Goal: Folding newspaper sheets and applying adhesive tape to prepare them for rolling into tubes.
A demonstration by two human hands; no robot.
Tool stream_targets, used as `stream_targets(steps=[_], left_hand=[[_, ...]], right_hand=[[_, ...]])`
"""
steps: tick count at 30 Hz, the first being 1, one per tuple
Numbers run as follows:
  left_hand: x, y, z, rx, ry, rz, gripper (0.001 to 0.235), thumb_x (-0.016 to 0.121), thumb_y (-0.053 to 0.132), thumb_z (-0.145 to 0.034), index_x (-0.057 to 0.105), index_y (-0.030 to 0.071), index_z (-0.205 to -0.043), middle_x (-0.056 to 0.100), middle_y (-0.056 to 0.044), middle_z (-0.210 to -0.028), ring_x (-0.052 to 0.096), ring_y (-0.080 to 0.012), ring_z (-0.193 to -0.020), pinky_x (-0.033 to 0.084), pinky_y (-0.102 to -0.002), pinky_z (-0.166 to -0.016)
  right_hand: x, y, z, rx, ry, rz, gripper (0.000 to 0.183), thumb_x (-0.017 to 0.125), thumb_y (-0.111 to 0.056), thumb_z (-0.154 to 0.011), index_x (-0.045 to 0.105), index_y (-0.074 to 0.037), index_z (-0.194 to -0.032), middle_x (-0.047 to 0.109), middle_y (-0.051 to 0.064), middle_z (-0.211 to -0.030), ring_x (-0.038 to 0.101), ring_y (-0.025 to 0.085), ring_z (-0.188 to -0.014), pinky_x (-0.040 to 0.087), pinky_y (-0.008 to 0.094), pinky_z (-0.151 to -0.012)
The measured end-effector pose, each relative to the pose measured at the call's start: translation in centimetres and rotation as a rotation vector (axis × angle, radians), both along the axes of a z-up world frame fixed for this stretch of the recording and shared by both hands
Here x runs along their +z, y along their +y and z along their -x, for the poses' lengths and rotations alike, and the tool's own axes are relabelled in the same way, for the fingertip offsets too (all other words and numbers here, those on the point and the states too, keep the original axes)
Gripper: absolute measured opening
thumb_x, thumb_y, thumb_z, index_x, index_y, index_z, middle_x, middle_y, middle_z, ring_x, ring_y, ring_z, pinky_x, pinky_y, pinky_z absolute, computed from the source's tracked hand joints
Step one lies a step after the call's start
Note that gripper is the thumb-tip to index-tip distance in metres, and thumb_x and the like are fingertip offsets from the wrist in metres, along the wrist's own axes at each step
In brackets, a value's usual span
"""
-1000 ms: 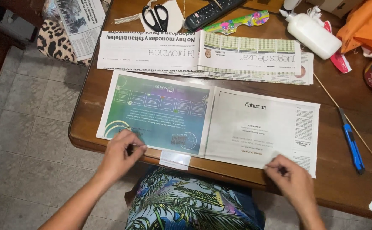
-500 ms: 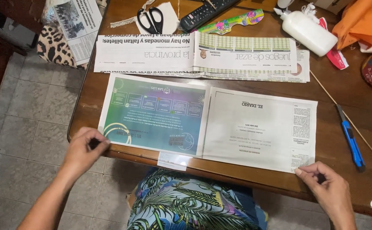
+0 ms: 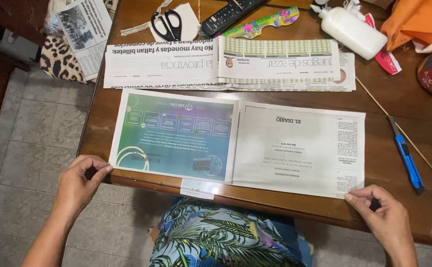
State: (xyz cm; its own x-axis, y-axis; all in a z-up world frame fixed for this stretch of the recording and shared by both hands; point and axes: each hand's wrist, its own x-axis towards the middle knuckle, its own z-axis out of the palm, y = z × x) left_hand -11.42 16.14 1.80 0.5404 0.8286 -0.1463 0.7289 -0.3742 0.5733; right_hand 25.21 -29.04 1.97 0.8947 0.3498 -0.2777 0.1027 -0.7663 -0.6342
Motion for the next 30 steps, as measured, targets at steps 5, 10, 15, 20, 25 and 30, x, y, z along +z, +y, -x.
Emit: stream_targets(steps=[5,10,15,20,25,30], left_hand=[[0.1,-0.5,-0.1,0.044,0.039,-0.02,0.01,0.065,0.022,-0.081,0.065,0.012,-0.08,0.061,0.001,-0.086,0.053,-0.0131,-0.077,0.041,-0.027,-0.069],[0.6,-1.5,-3.3,-0.164,0.162,-0.433,0.02,0.056,0.011,-0.077,0.063,0.015,-0.095,0.06,-0.007,-0.101,0.055,-0.0283,-0.097,0.041,-0.042,-0.083],[2.3,-7.9,-14.3,-0.837,-0.221,-0.414,0.026,0.064,0.006,-0.072,0.058,0.01,-0.097,0.057,-0.012,-0.106,0.054,-0.0299,-0.098,0.046,-0.042,-0.081],[2.1,-16.0,-27.4,-1.179,-0.526,-0.26,0.021,0.059,0.013,-0.082,0.053,0.007,-0.102,0.051,-0.016,-0.104,0.052,-0.0361,-0.098,0.044,-0.045,-0.078],[-2.2,-19.5,-37.7,-0.984,-0.591,-0.302,0.039,0.065,0.03,-0.081,0.048,0.014,-0.112,0.045,-0.01,-0.106,0.049,-0.0331,-0.098,0.04,-0.044,-0.076],[-2.7,-19.6,-38.4,-0.808,-0.509,-0.479,0.041,0.056,0.044,-0.084,0.05,0.01,-0.106,0.05,-0.007,-0.104,0.047,-0.025,-0.098,0.028,-0.039,-0.081]], right_hand=[[-0.3,0.2,-0.1,0.006,-0.009,-0.034,0.009,0.072,-0.014,-0.076,0.072,-0.006,-0.08,0.055,0.001,-0.071,0.039,0.01,-0.06,0.029,0.021,-0.059],[0.4,1.2,0.5,0.02,-0.034,-0.089,0.01,0.071,-0.015,-0.077,0.071,-0.004,-0.079,0.054,0.001,-0.072,0.041,0.01,-0.061,0.029,0.02,-0.059],[0.3,2.1,0.4,0.081,-0.094,0.06,0.014,0.07,-0.029,-0.074,0.072,-0.016,-0.079,0.058,-0.003,-0.068,0.049,0.01,-0.061,0.037,0.023,-0.067],[0.5,2.2,0.5,0.126,-0.177,0.006,0.012,0.071,-0.028,-0.072,0.068,-0.018,-0.079,0.06,-0.003,-0.068,0.056,0.012,-0.062,0.036,0.025,-0.073],[-0.8,0.8,0.3,0.098,-0.218,-0.096,0.013,0.071,-0.019,-0.072,0.067,-0.019,-0.085,0.061,-0.002,-0.067,0.061,0.013,-0.066,0.038,0.027,-0.075],[-1.2,-1.5,-1.7,0.073,-0.648,-0.035,0.032,0.051,0.002,-0.081,0.059,-0.001,-0.111,0.054,0.018,-0.102,0.051,0.033,-0.096,0.041,0.04,-0.084]])
